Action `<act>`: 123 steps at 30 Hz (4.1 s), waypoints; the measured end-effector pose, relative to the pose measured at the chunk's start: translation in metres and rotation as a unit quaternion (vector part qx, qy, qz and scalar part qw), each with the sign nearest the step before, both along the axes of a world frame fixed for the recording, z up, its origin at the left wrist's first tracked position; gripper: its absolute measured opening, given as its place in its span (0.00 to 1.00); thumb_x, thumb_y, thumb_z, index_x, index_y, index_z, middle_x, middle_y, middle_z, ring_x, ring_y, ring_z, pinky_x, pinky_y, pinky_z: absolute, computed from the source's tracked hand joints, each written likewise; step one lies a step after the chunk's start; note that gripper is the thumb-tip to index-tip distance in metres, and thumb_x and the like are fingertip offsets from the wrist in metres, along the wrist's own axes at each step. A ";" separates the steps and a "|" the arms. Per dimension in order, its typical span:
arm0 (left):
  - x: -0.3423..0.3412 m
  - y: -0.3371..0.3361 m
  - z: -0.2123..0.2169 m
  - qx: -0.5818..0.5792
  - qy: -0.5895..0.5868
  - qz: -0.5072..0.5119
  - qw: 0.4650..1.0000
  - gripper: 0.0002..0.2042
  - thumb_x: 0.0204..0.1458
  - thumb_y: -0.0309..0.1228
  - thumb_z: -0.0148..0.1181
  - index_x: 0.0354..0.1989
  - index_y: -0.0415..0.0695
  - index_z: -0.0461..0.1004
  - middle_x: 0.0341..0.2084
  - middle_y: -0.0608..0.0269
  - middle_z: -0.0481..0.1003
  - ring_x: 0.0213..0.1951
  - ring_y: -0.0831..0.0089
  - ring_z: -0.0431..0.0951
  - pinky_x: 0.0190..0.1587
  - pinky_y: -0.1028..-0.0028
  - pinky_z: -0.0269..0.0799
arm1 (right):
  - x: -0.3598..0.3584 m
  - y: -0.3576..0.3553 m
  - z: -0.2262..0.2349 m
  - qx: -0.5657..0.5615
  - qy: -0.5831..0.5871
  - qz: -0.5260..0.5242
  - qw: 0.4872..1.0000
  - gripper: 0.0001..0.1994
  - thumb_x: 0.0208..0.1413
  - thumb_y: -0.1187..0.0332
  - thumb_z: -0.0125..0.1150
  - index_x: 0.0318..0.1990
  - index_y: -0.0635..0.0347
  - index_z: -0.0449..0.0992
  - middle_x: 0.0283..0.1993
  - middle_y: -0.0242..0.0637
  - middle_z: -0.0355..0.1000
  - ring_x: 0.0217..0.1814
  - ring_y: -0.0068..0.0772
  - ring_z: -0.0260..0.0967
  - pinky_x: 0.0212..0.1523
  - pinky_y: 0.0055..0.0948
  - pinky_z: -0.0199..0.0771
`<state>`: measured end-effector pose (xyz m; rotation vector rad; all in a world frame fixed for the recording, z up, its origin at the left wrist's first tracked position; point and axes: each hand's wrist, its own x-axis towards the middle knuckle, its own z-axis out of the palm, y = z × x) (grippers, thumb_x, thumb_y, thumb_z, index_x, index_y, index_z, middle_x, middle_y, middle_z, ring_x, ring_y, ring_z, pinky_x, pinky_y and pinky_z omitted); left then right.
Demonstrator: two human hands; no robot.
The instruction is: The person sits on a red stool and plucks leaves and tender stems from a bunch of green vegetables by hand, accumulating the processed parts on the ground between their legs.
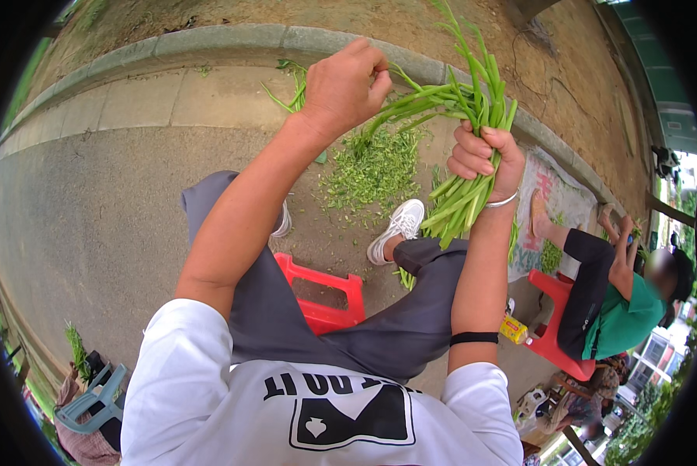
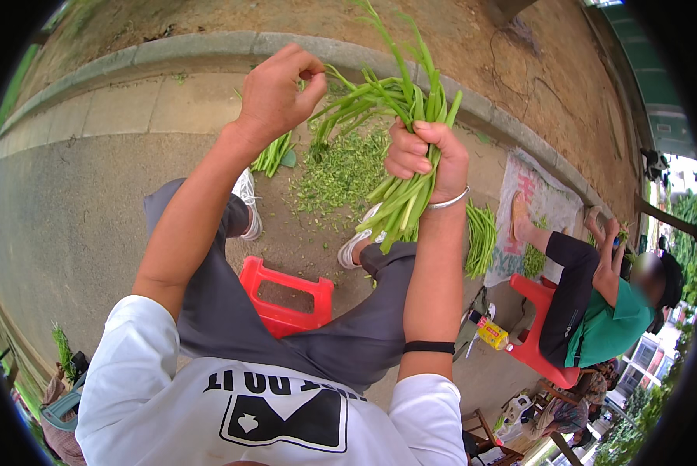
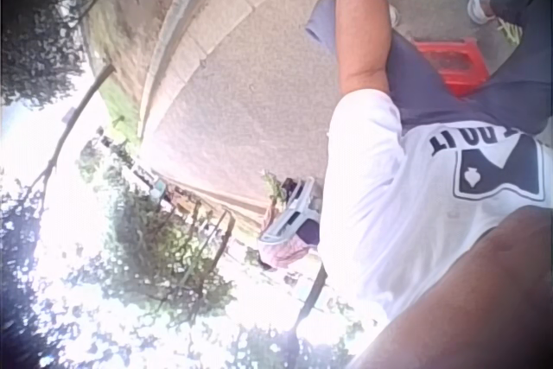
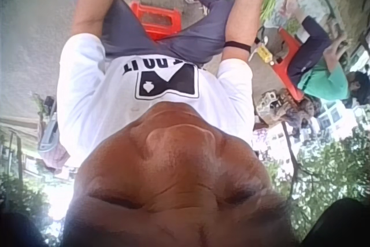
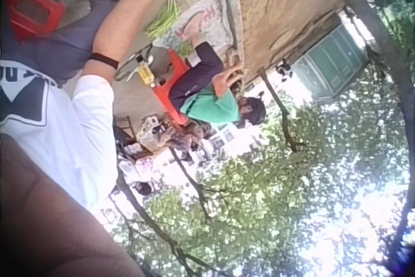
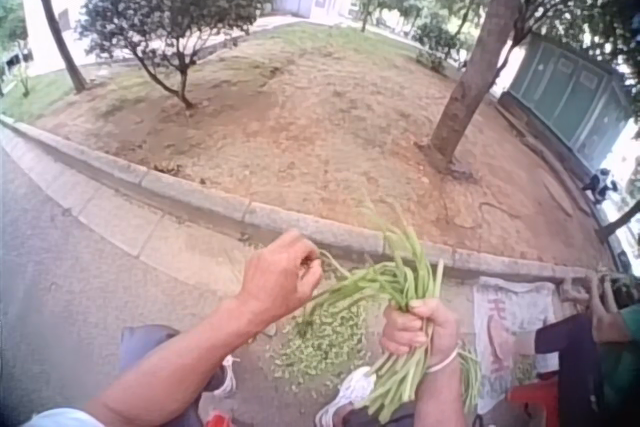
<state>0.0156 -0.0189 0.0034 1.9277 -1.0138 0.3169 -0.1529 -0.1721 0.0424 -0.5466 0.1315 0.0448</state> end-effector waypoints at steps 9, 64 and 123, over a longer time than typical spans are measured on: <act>0.009 0.001 0.015 -0.132 0.436 -0.069 0.888 0.05 0.41 0.28 0.57 0.21 0.40 0.73 0.17 0.71 0.70 0.14 0.85 0.65 0.17 0.81 0.60 | 0.002 -0.004 0.000 0.020 0.001 -0.013 1.000 0.11 0.53 0.68 0.44 0.38 0.66 0.67 0.19 0.22 0.56 0.13 0.12 0.50 0.19 0.19 0.54; -0.009 -0.025 0.003 -0.215 0.725 -0.127 0.642 0.10 0.47 0.31 0.56 0.34 0.36 0.71 0.27 0.54 0.75 0.30 0.66 0.77 0.32 0.68 0.76 | 0.020 0.072 -0.019 -0.575 0.151 -0.087 0.799 0.42 0.38 0.53 0.69 0.54 0.74 0.54 0.45 0.49 0.65 0.46 0.34 0.66 0.43 0.28 0.70; 0.029 -0.002 0.017 -0.272 0.668 -0.157 0.675 0.10 0.45 0.25 0.60 0.37 0.37 0.70 0.27 0.61 0.75 0.28 0.74 0.76 0.33 0.75 0.75 | 0.011 0.028 -0.004 -0.417 0.226 -0.002 0.880 0.09 0.51 0.69 0.56 0.36 0.65 0.74 0.30 0.38 0.74 0.28 0.22 0.72 0.28 0.19 0.73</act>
